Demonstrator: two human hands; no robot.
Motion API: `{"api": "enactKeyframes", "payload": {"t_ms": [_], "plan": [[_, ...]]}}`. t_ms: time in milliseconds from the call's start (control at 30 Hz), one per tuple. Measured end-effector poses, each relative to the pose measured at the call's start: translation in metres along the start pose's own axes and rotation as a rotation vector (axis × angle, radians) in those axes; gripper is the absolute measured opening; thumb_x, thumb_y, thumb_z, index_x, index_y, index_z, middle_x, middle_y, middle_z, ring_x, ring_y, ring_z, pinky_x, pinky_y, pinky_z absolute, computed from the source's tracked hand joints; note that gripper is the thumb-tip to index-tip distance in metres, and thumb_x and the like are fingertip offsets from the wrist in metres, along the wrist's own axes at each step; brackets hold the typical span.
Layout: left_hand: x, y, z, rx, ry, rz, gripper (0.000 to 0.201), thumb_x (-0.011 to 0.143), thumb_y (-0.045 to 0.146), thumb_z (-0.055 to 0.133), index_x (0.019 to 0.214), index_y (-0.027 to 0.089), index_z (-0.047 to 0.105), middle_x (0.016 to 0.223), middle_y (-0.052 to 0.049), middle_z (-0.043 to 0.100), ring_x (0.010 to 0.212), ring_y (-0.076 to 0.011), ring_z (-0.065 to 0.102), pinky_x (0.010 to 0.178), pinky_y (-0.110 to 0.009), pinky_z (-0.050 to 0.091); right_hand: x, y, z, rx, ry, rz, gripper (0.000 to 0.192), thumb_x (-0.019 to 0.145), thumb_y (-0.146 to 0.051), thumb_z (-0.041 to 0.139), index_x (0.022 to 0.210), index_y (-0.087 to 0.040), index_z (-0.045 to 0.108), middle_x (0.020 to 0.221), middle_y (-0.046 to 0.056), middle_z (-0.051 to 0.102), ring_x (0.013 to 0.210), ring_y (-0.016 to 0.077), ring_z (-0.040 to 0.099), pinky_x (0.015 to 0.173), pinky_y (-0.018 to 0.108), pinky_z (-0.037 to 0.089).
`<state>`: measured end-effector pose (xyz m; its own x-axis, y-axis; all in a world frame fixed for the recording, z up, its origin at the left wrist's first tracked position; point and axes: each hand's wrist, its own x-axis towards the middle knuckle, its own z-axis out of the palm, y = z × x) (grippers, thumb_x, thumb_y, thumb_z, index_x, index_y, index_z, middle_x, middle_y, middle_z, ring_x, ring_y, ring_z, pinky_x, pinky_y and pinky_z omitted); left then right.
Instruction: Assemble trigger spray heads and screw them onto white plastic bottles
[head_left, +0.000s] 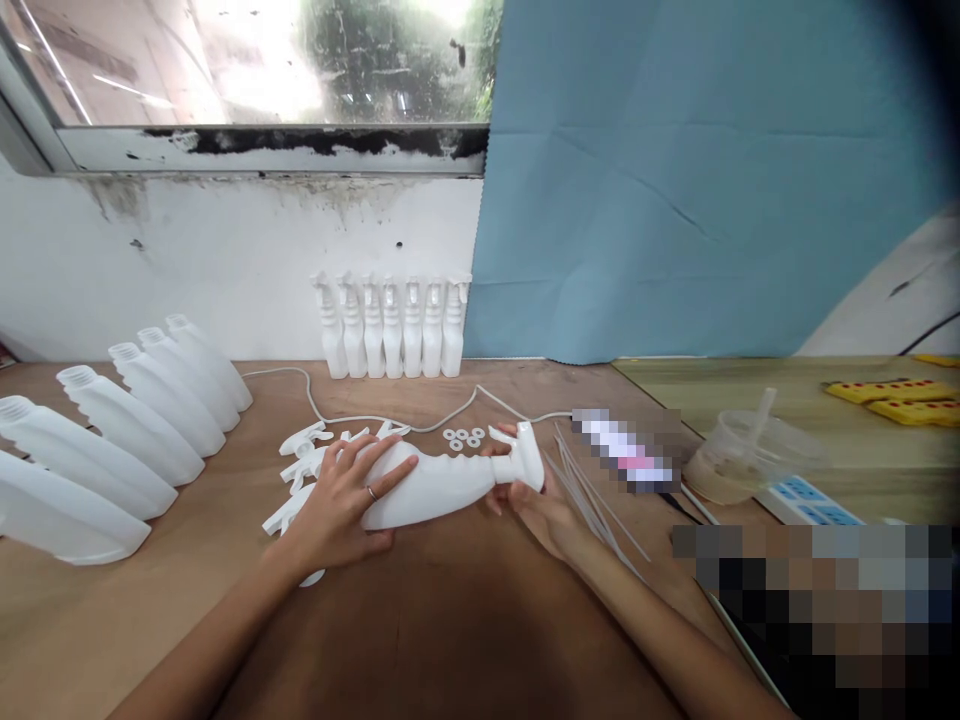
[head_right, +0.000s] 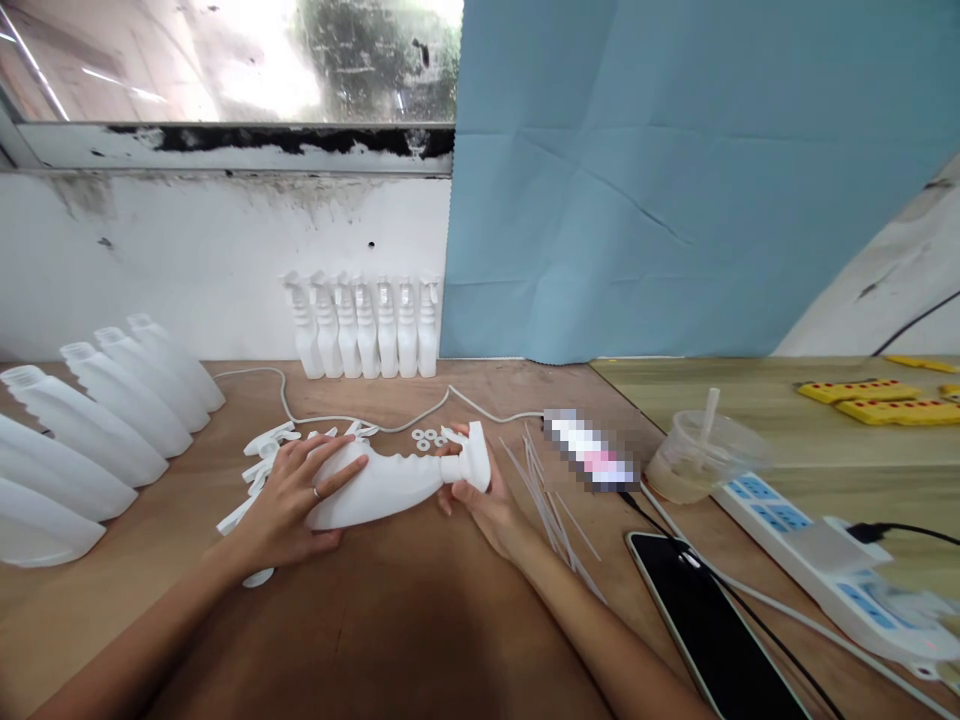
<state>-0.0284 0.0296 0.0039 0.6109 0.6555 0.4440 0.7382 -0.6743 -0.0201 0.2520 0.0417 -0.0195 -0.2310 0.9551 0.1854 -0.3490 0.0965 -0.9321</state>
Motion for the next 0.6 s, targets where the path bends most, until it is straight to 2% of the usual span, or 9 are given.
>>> {"api": "enactKeyframes", "payload": {"t_ms": [67,100,267,333,433,533,600], "plan": [[0.001,0.003,-0.001,-0.053,-0.007,-0.023,0.086,0.066,0.027,0.066,0.145,0.031,0.032,0.149,-0.007,0.029,0.13,-0.0343,0.029,0.107,-0.053,0.022,-0.001,-0.004,0.002,0.006,-0.106,0.014,0.066,0.06,-0.051,0.079,0.116,-0.028,0.053,0.102,0.008,0.061,0.08,0.0242,0.054,0.054,0.033,0.047],[0.001,0.006,-0.002,-0.087,-0.019,-0.03,0.087,0.065,0.026,0.066,0.145,0.031,0.032,0.149,-0.006,0.029,0.131,-0.0337,0.028,0.107,-0.052,0.022,-0.001,-0.005,0.002,-0.004,-0.114,0.016,0.067,0.059,-0.05,0.08,0.117,-0.028,0.053,0.101,0.008,0.062,0.081,0.0251,0.055,0.055,0.034,0.047],[0.002,0.022,0.0,-0.279,-0.081,-0.061,0.094,0.062,0.023,0.071,0.146,0.031,0.028,0.149,-0.005,0.027,0.132,-0.0324,0.026,0.109,-0.049,0.023,-0.002,-0.005,-0.003,-0.089,0.136,-0.068,0.05,0.068,-0.044,0.076,0.11,-0.026,0.058,0.09,0.005,0.066,0.085,0.0244,0.059,0.076,0.038,0.05],[0.004,0.028,0.0,-0.359,-0.118,-0.079,0.097,0.063,0.025,0.074,0.146,0.032,0.026,0.148,-0.006,0.028,0.132,-0.032,0.027,0.11,-0.049,0.024,-0.001,-0.007,-0.007,-0.111,0.164,-0.078,0.048,0.066,-0.045,0.076,0.106,-0.025,0.06,0.088,0.005,0.066,0.087,0.0253,0.06,0.081,0.038,0.049],[0.01,0.034,-0.001,-0.526,-0.202,-0.118,0.093,0.069,0.04,0.076,0.147,0.034,0.025,0.148,-0.007,0.028,0.133,-0.0311,0.029,0.11,-0.048,0.027,0.0,-0.017,-0.013,-0.088,0.157,-0.064,0.044,0.068,-0.043,0.073,0.106,-0.025,0.06,0.089,0.005,0.066,0.085,0.025,0.061,0.079,0.037,0.05],[0.025,0.036,-0.003,-0.789,-0.318,-0.211,0.077,0.083,0.051,0.061,0.148,0.031,0.024,0.139,-0.008,0.043,0.118,-0.0261,0.047,0.097,-0.039,0.041,0.0,-0.031,-0.016,-0.043,0.095,-0.047,0.041,0.073,-0.041,0.066,0.109,-0.023,0.06,0.085,0.005,0.064,0.079,0.0245,0.061,0.074,0.038,0.051],[0.038,0.037,-0.003,-0.917,-0.453,-0.247,0.066,0.088,0.049,0.054,0.146,0.029,0.03,0.117,-0.006,0.06,0.095,-0.0207,0.057,0.078,-0.031,0.047,-0.002,-0.038,-0.017,-0.022,0.029,-0.039,0.043,0.074,-0.042,0.063,0.112,-0.023,0.059,0.082,0.005,0.064,0.074,0.0242,0.061,0.068,0.038,0.052]]}}
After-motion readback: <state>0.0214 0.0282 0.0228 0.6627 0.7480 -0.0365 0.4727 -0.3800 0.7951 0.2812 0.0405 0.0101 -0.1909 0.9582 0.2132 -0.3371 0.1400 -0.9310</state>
